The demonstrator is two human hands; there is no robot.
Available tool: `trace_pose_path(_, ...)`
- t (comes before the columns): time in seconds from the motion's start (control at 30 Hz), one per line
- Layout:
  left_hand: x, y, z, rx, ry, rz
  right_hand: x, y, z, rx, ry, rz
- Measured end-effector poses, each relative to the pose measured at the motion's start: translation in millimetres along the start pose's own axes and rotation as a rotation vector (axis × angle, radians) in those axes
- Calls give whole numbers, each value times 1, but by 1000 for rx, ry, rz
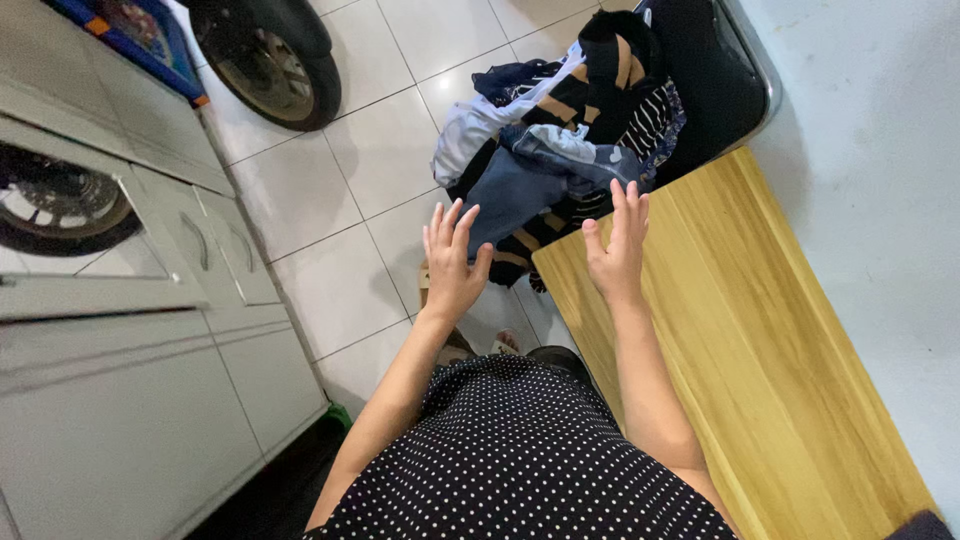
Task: The person picks up a striped collared shirt from a pile, spreads it out on a wooden table, and folds it by hand into a neat rectangle.
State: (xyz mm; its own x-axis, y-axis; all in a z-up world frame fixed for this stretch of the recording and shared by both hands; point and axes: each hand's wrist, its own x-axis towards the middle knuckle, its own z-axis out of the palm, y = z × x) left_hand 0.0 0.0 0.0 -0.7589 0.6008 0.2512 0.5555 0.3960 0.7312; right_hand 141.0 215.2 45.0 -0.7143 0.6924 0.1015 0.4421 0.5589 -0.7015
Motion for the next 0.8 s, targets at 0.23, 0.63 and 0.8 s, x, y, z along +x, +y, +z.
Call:
trace_pose_path(0.23,90,-38,-18,-49,-112,33,53,-4,53,-55,94,6)
trace_pose_path(0.63,195,-142,8,-107,-312,63,120,-6,143,-181,81,119)
trace_pose_path(0.8,232,-171,26,-101,-372,122,148,13,173,-248,22,147)
